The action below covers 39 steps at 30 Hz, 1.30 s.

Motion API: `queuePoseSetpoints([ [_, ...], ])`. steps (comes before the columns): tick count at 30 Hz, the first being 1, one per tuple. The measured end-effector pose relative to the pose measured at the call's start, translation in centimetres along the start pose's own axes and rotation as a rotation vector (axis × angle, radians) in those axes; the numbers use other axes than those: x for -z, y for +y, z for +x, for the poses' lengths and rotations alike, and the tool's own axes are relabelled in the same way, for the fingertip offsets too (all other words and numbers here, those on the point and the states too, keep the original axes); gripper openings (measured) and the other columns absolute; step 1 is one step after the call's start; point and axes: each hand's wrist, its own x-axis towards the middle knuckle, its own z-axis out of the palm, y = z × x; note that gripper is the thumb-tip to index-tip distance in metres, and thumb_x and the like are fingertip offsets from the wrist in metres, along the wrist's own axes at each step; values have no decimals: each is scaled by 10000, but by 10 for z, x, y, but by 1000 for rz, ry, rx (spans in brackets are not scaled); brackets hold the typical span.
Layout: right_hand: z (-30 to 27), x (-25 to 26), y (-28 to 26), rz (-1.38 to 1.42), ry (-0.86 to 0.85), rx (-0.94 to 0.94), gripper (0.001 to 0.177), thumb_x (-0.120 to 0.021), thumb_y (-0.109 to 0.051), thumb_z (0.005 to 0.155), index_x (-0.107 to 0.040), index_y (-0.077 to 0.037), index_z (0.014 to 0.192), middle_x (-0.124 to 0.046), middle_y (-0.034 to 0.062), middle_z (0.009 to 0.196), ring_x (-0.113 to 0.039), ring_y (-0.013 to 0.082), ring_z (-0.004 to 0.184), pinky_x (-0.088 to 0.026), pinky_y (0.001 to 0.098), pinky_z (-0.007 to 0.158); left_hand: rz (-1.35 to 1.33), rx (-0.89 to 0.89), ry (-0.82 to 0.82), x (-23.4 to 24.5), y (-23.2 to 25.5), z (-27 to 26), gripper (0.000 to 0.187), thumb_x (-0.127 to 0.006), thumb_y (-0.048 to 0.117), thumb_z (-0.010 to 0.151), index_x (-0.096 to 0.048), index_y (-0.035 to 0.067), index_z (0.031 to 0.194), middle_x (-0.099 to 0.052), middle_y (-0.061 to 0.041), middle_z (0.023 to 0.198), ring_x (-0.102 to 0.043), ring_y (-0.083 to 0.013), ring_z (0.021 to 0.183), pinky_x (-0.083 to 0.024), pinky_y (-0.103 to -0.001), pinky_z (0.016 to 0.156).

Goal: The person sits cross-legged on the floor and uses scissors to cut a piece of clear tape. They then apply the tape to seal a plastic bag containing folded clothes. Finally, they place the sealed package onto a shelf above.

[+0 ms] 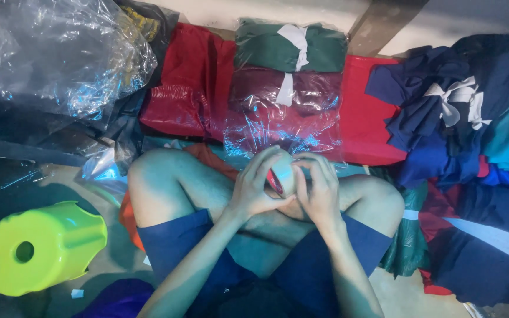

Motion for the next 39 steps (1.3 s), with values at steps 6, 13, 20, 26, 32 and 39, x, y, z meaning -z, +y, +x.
queuePoseSetpoints([
  [6,-3,-9,4,65,67,-32,51,-684,-97,1008,-713,-65,982,-764,97,985,-714,357,887,-573,392,773,-88,229,-108,6,16,2,918,-919,439,566,-577,183,1378,-648,-44,1319,-675,-289,1179,-545,-463,925],
  [13,16,-12,-6,239,153,-112,61,-661,-3,1014,-671,5,955,-768,121,891,-742,388,859,-594,394,705,-384,493,-118,7,17,7,873,-933,470,578,-633,135,1325,-712,-120,1191,-687,-363,1139,-535,-459,962],
  [20,22,-18,1,170,171,-202,73,-598,-31,1059,-651,1,1021,-714,112,905,-772,313,792,-597,398,661,-515,924,-338,24,51,37,887,-794,425,782,-381,242,1545,-576,-340,1374,-491,-516,1353,-376,-593,1162],
  [26,25,-6,3,147,132,-284,93,-570,-81,1085,-634,-17,1062,-738,132,929,-735,361,878,-576,412,766,-651,789,-524,35,51,32,1209,-844,424,739,-71,210,1644,-187,-342,1637,-155,-516,1517,-135,-634,1227],
  [32,37,8,-2,207,52,-393,96,-524,-94,1105,-573,-27,1057,-765,124,844,-783,288,784,-593,353,673,-110,623,-603,54,79,47,1245,-891,409,704,-101,241,1652,-243,-285,1601,-296,-517,1461,-278,-645,1163],
  [39,38,14,-9,212,43,-362,73,-564,-86,1082,-612,-48,1043,-777,105,823,-786,253,790,-598,336,709,174,388,-523,45,89,44,1296,-941,396,630,-182,47,1621,-372,-279,1465,-432,-488,1323,-395,-578,1040],
])
